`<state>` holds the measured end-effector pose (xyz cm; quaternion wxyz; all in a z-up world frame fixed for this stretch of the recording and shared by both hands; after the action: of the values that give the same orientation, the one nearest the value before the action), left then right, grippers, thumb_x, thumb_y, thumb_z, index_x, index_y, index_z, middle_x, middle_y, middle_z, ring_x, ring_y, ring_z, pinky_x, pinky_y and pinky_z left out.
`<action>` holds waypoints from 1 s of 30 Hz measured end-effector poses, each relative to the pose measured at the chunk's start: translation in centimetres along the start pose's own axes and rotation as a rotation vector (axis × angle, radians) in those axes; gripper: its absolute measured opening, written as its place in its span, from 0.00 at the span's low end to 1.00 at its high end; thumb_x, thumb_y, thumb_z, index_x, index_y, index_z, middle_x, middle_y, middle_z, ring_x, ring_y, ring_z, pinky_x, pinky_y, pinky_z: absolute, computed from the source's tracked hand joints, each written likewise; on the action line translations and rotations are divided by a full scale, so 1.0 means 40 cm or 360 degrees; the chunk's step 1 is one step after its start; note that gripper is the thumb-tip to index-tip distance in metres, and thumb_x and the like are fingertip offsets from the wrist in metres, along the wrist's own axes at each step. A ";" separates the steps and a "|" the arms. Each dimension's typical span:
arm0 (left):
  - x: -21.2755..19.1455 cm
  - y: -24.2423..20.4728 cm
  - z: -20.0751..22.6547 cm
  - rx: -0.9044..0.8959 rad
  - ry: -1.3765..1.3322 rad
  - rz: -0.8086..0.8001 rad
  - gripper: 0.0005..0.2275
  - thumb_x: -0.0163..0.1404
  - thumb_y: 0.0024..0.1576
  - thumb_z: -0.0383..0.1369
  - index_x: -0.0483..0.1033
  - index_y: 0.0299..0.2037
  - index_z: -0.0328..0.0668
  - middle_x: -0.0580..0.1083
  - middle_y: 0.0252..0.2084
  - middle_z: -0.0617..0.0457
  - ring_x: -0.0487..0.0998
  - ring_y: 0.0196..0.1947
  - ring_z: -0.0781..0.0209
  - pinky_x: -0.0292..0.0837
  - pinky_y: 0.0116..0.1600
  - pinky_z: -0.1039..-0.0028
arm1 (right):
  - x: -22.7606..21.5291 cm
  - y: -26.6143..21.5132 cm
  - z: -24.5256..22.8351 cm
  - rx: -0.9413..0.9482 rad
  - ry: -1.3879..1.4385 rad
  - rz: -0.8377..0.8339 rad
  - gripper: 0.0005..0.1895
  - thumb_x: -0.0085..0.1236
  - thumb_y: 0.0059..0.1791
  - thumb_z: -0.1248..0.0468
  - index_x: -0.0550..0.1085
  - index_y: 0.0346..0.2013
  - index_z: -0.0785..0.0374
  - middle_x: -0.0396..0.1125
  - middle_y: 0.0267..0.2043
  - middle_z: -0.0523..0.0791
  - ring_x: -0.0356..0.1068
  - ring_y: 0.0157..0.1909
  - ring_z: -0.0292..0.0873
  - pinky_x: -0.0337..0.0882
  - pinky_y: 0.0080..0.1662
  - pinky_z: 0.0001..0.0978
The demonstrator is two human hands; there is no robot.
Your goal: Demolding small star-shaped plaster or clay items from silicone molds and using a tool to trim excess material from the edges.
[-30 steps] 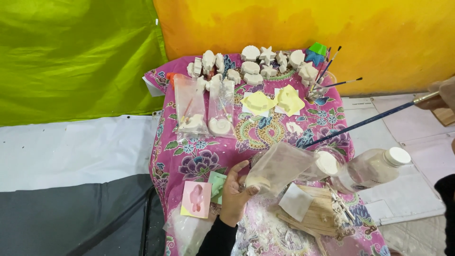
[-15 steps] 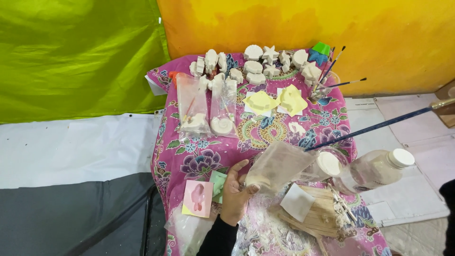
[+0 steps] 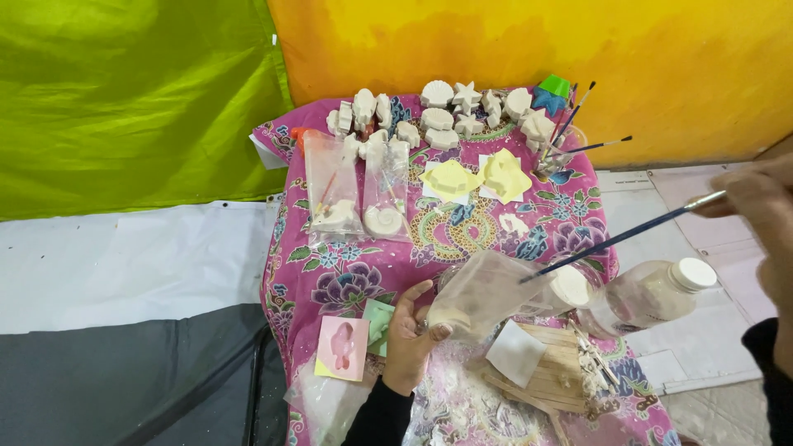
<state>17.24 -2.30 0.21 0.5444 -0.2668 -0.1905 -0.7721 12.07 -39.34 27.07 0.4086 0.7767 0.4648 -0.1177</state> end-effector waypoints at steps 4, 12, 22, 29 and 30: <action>0.001 -0.002 -0.006 0.0046 0.0062 -0.0047 0.39 0.69 0.45 0.34 0.62 0.67 0.43 0.74 0.30 0.53 0.76 0.36 0.63 0.76 0.45 0.74 | 0.162 -0.070 -0.386 -0.0577 0.0143 0.0033 0.12 0.58 0.55 0.89 0.62 0.42 0.87 0.70 0.36 0.67 0.76 0.32 0.55 0.77 0.31 0.35; 0.020 -0.012 0.020 0.0008 0.0107 -0.0036 0.40 0.69 0.44 0.38 0.62 0.66 0.41 0.72 0.38 0.52 0.77 0.40 0.61 0.75 0.48 0.75 | 0.335 -0.135 -0.307 -0.0488 0.0345 0.0000 0.19 0.64 0.48 0.78 0.61 0.43 0.70 0.71 0.35 0.54 0.79 0.41 0.44 0.82 0.42 0.27; -0.004 -0.007 -0.002 0.0028 0.0216 0.0015 0.29 0.69 0.44 0.37 0.71 0.54 0.37 0.78 0.47 0.48 0.80 0.47 0.59 0.79 0.51 0.72 | 0.372 -0.147 -0.300 -0.0437 0.0182 -0.0100 0.15 0.67 0.47 0.72 0.67 0.40 0.66 0.73 0.37 0.49 0.79 0.45 0.42 0.82 0.51 0.29; -0.010 -0.001 -0.018 0.0040 0.0263 0.0007 0.23 0.68 0.45 0.33 0.74 0.48 0.36 0.79 0.44 0.48 0.81 0.45 0.57 0.81 0.50 0.70 | 0.367 -0.133 -0.280 -0.0367 0.0349 -0.0228 0.17 0.66 0.46 0.72 0.66 0.42 0.66 0.72 0.34 0.48 0.78 0.41 0.40 0.82 0.48 0.28; -0.007 -0.001 -0.013 0.0077 0.0285 -0.0012 0.26 0.68 0.45 0.35 0.72 0.52 0.37 0.78 0.48 0.48 0.79 0.50 0.57 0.78 0.53 0.71 | 0.366 -0.130 -0.278 -0.0364 0.0316 -0.0195 0.17 0.67 0.46 0.72 0.65 0.42 0.65 0.72 0.35 0.48 0.77 0.41 0.40 0.81 0.47 0.27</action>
<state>17.16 -2.37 -0.36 0.5627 -0.1828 -0.1605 -0.7901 13.54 -20.68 23.20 0.4384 0.7031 0.5597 -0.0114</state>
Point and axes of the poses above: each hand's wrist, its own y-axis towards the middle knuckle, its own x-axis out of the palm, z = x × y, the point moved 5 cm from there along y, towards the middle knuckle
